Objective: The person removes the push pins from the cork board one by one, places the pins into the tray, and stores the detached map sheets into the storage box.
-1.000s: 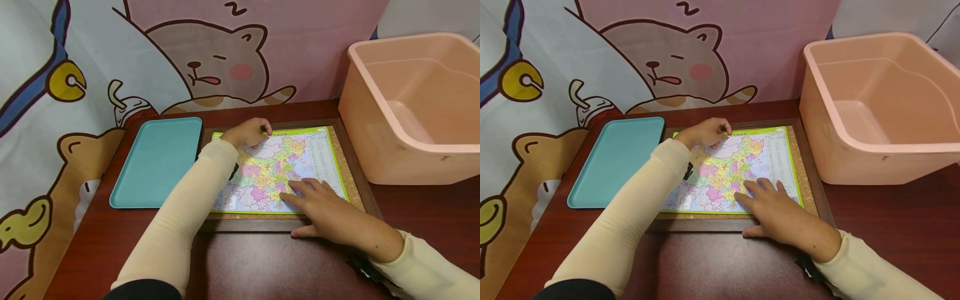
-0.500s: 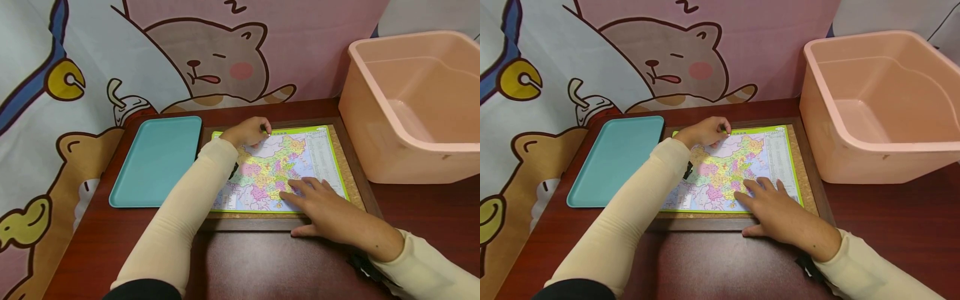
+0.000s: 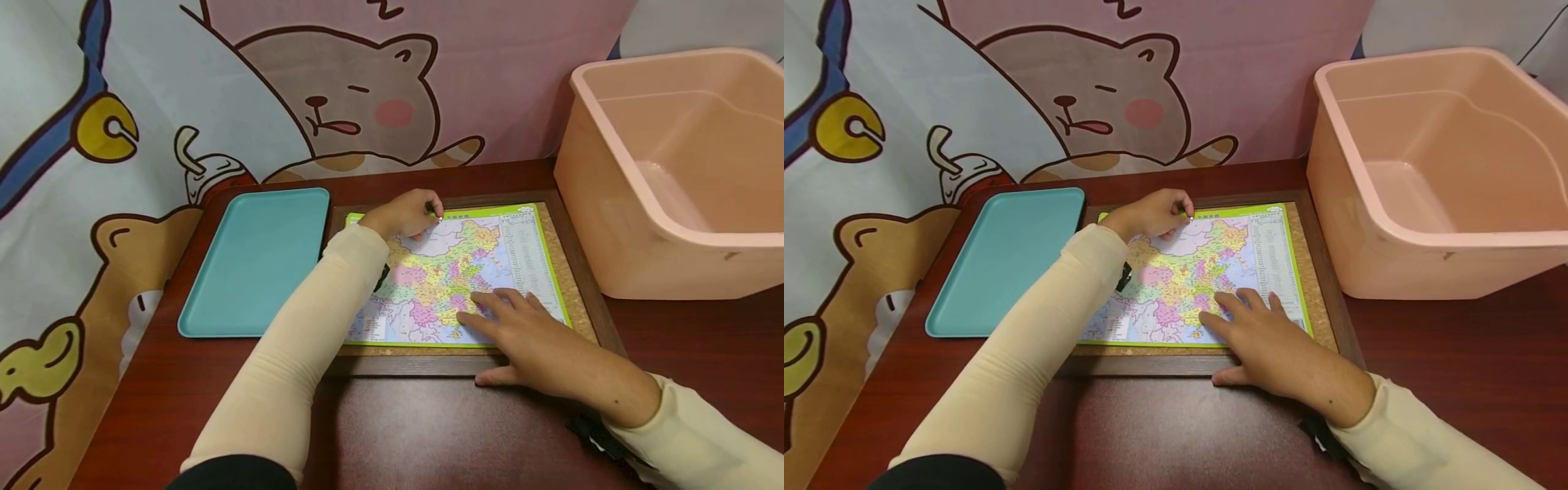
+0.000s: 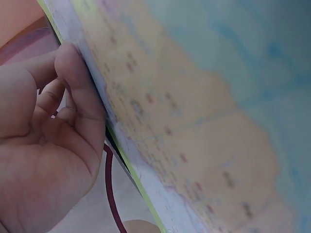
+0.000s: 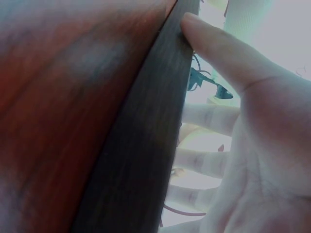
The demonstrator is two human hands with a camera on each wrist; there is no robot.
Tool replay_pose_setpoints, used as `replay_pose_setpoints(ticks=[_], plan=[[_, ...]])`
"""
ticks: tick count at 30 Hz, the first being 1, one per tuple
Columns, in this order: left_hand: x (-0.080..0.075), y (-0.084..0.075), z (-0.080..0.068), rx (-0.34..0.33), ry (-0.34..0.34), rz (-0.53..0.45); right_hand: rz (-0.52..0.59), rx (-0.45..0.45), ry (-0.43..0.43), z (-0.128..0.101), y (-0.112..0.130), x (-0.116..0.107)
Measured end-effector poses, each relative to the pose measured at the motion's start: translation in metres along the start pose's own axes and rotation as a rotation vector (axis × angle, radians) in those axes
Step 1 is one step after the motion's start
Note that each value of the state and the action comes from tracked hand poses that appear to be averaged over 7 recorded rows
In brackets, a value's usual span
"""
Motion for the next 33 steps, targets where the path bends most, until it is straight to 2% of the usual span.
replay_pose_setpoints(ticks=[10,33], plan=[[0.0014,0.0025,0.0035,-0.008,0.004,-0.027,0.000,0.008,0.007,0.0003,0.0000,0.0004],[0.0009,0.0006,0.0023,0.059,-0.004,-0.029,-0.006,-0.025,-0.017,-0.0004,0.0004,0.0000]])
Point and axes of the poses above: each hand's wrist, its own z-axis towards the middle knuckle, its own x-axis out of the palm, y = z × x, the point moved 7 cm from there along z, towards the middle knuckle, and after that the axes turned 11 degrees about z, right-handed, at the moved point
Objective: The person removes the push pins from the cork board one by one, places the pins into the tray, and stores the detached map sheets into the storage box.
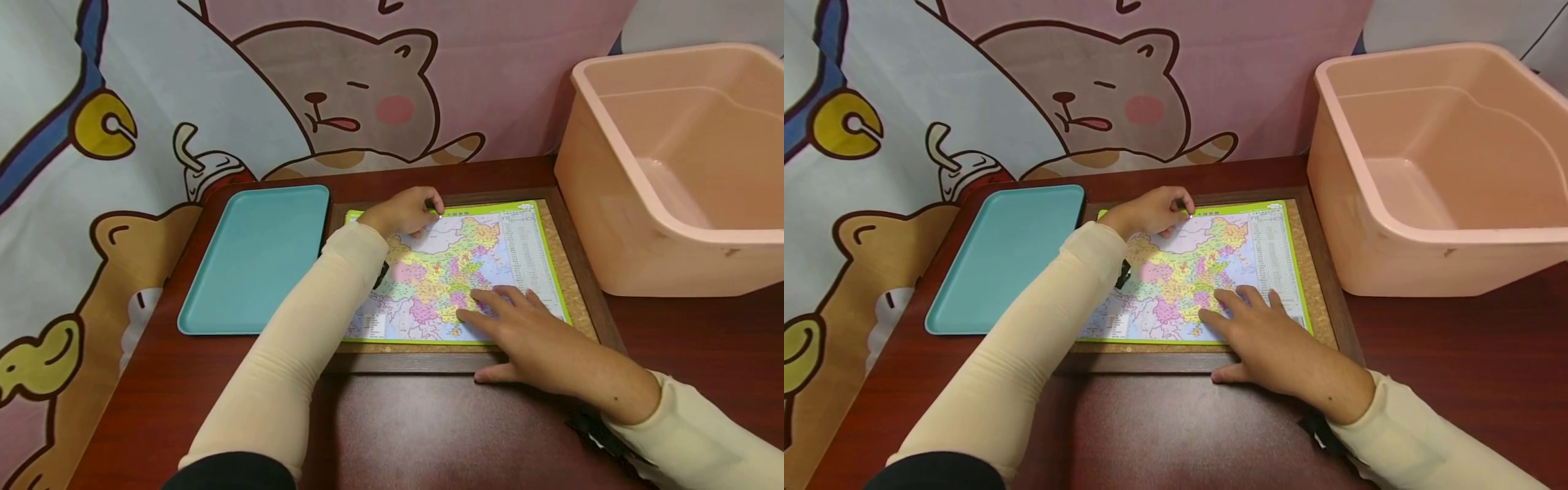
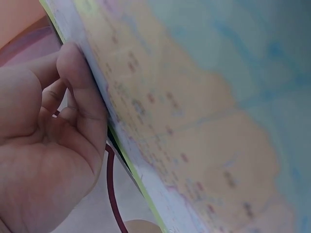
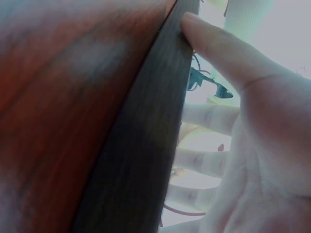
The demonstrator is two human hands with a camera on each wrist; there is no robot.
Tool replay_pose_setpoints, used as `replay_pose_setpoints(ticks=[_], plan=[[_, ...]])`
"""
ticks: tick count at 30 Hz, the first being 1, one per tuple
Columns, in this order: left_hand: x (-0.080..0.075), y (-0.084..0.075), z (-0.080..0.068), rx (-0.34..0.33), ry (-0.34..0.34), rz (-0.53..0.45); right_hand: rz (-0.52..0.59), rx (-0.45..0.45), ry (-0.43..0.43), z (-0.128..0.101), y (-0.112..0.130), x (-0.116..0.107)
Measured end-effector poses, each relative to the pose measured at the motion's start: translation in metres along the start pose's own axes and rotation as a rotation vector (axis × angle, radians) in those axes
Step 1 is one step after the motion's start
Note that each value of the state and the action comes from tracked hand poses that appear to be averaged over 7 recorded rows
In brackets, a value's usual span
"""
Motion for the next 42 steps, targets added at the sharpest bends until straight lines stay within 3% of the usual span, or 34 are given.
replay_pose_setpoints(ticks=[13,28,42], plan=[[0.0003,0.0003,0.0007,0.013,0.016,0.009,0.000,-0.004,-0.002,-0.0006,0.0002,0.0001],[-0.0010,0.0027,-0.0014,-0.083,-0.003,-0.009,-0.002,-0.002,0.006,-0.0004,-0.0005,0.0011],[-0.0014,0.0018,-0.0010,-0.055,0.000,-0.011,-0.006,0.000,0.011,0.0002,-0.0005,0.0005]])
Point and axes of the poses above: each hand's wrist, its own z-axis towards the middle knuckle, its own x-axis out of the palm, y = z × x, the point moved 7 cm from there along z, towards the middle knuckle, and after that the axes turned 11 degrees about z, right-handed, at the moved point
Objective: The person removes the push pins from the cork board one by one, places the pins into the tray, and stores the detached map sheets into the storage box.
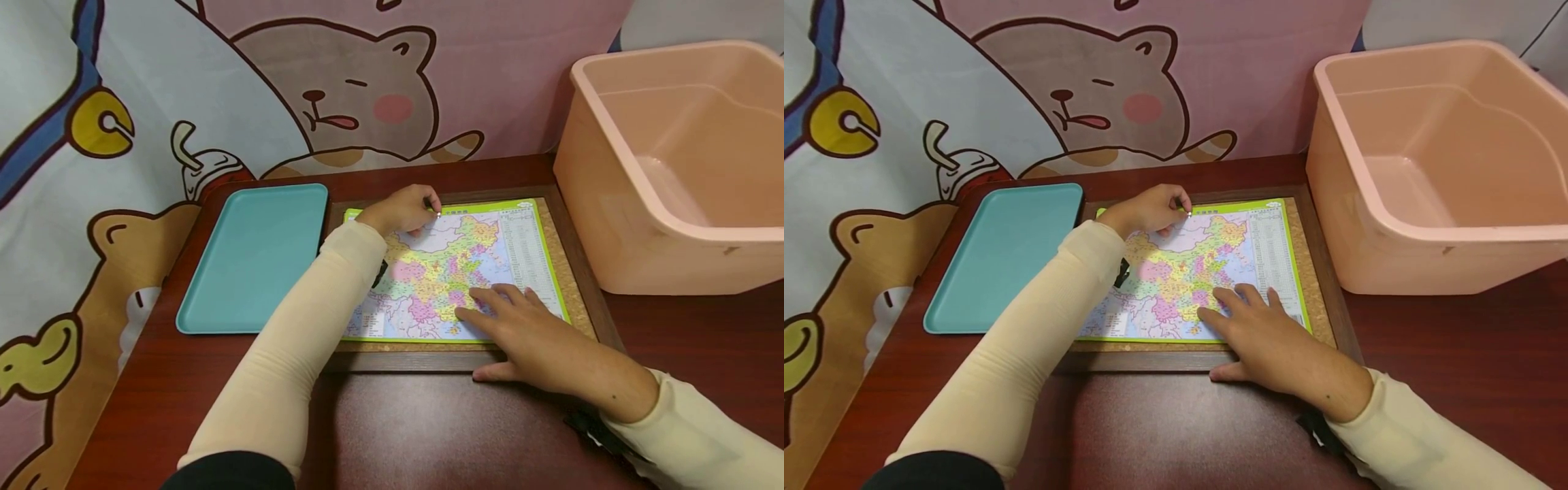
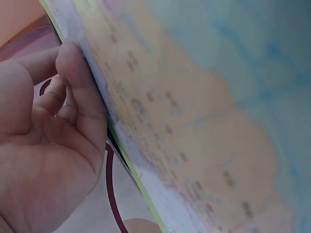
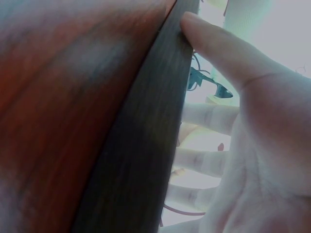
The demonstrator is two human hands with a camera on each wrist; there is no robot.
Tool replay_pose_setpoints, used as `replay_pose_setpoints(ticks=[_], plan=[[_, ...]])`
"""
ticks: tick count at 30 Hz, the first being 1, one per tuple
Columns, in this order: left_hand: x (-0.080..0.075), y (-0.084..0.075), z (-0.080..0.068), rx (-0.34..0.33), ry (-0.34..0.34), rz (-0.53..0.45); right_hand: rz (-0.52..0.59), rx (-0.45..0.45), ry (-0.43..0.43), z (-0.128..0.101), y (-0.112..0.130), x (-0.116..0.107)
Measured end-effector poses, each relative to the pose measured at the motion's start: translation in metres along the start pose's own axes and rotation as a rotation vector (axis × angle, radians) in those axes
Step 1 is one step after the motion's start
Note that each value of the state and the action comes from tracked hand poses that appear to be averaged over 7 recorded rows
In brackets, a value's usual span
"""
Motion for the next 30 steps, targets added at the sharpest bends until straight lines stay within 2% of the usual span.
replay_pose_setpoints(ticks=[13,22,30], plan=[[0.0004,-0.0015,0.0010,0.000,-0.004,0.009,0.005,0.017,-0.003,-0.0012,-0.0011,-0.0007],[0.0005,-0.0034,0.0030,0.048,-0.005,0.000,-0.011,0.013,0.001,-0.0011,-0.0015,-0.0019],[0.0014,-0.0028,0.0013,0.060,0.013,-0.008,0.001,0.005,0.000,-0.0002,-0.0007,-0.0007]])
Point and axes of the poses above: each hand's wrist, its own z-axis towards the middle knuckle, its own x-axis out of the palm, y = z × x, the point moved 7 cm from there along z, towards the middle knuckle, and after that the axes turned 11 degrees about z, right-handed, at the moved point
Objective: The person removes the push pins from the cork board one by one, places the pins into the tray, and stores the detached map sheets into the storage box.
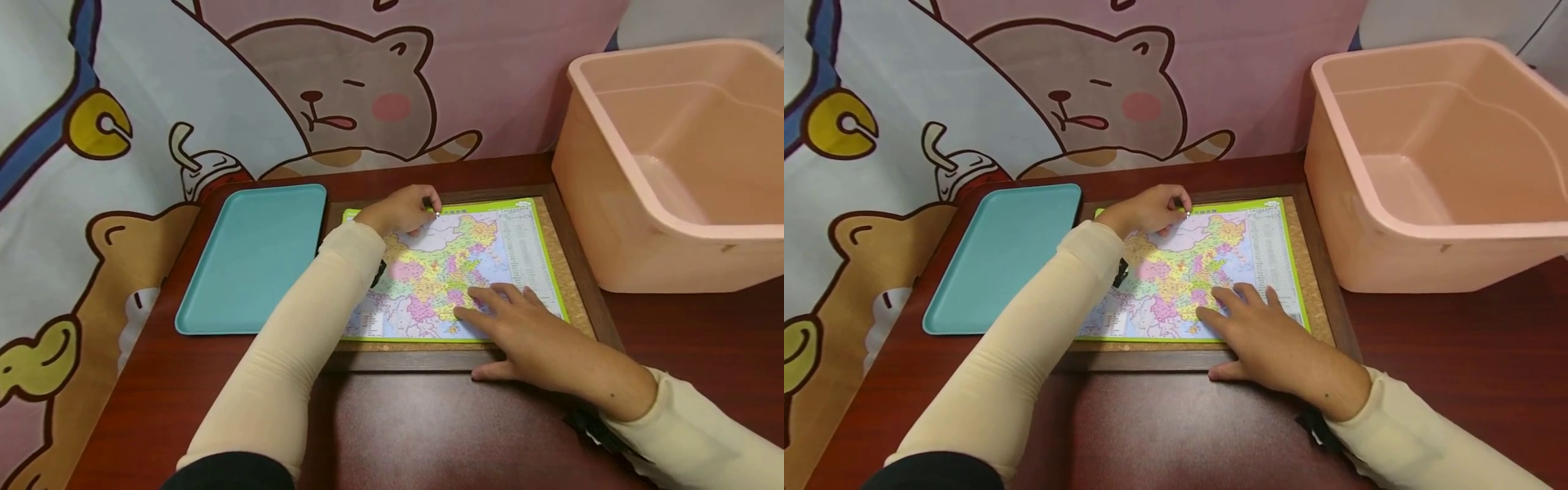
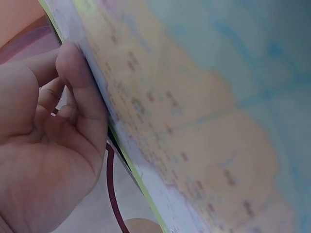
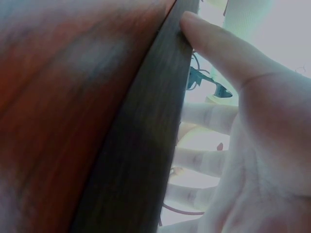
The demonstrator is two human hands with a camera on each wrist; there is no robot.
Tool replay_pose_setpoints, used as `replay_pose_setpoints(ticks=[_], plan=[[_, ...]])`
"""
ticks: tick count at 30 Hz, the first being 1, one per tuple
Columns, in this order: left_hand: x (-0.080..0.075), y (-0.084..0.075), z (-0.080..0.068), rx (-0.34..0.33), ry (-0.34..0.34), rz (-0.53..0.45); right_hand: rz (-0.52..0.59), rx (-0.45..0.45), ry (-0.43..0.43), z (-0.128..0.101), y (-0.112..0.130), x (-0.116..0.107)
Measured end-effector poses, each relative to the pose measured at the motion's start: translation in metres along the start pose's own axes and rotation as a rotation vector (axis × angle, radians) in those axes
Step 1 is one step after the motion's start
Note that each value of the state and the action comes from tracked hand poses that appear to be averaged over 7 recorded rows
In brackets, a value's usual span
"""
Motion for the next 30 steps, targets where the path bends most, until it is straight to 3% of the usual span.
replay_pose_setpoints(ticks=[30], plan=[[-0.0033,0.0025,-0.0030,-0.016,-0.012,-0.041,-0.003,0.015,0.014,0.0017,-0.0009,0.0010]])
Point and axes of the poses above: each hand's wrist, its own z-axis towards the middle knuckle, its own x-axis out of the palm, y = z × x, the point moved 7 cm from there along z, towards the middle knuckle, and after that the axes turned 11 degrees about z, right-handed, at the moved point
